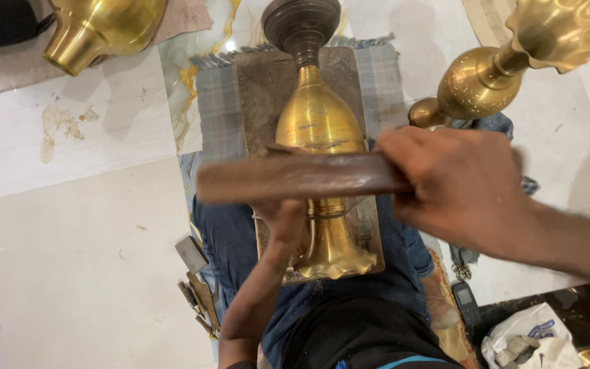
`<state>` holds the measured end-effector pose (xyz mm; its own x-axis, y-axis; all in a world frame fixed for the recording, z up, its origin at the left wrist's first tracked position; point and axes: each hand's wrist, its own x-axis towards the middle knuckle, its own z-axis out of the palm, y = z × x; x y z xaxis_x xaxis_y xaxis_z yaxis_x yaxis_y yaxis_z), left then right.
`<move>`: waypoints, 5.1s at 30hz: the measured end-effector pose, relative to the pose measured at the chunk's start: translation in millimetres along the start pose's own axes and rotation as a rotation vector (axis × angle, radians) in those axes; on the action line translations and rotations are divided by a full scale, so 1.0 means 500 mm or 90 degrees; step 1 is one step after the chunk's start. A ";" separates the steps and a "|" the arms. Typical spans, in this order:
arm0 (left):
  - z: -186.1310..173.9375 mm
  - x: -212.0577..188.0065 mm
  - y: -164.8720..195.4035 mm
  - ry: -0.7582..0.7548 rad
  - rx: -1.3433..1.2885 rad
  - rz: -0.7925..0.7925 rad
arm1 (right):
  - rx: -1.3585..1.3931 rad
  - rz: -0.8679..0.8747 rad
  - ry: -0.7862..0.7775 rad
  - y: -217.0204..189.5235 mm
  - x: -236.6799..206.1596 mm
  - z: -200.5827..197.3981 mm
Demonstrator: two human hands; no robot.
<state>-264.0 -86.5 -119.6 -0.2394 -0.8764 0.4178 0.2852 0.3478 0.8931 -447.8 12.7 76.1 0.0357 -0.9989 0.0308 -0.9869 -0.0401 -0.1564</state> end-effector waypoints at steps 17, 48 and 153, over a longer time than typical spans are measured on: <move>-0.041 0.146 0.101 -0.465 0.311 0.249 | 0.550 0.369 0.308 0.009 -0.180 0.352; 0.002 0.277 0.123 -0.724 0.195 0.303 | 0.502 0.338 0.470 -0.064 -0.217 0.402; -0.074 0.153 0.030 -0.439 0.232 0.294 | 0.177 0.170 0.164 0.057 -0.079 0.040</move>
<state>-243.8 -160.5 -80.1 -0.7101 -0.2712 0.6498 0.2066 0.8019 0.5605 -474.4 50.4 50.8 -0.2887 -0.9380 0.1919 -0.8751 0.1772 -0.4504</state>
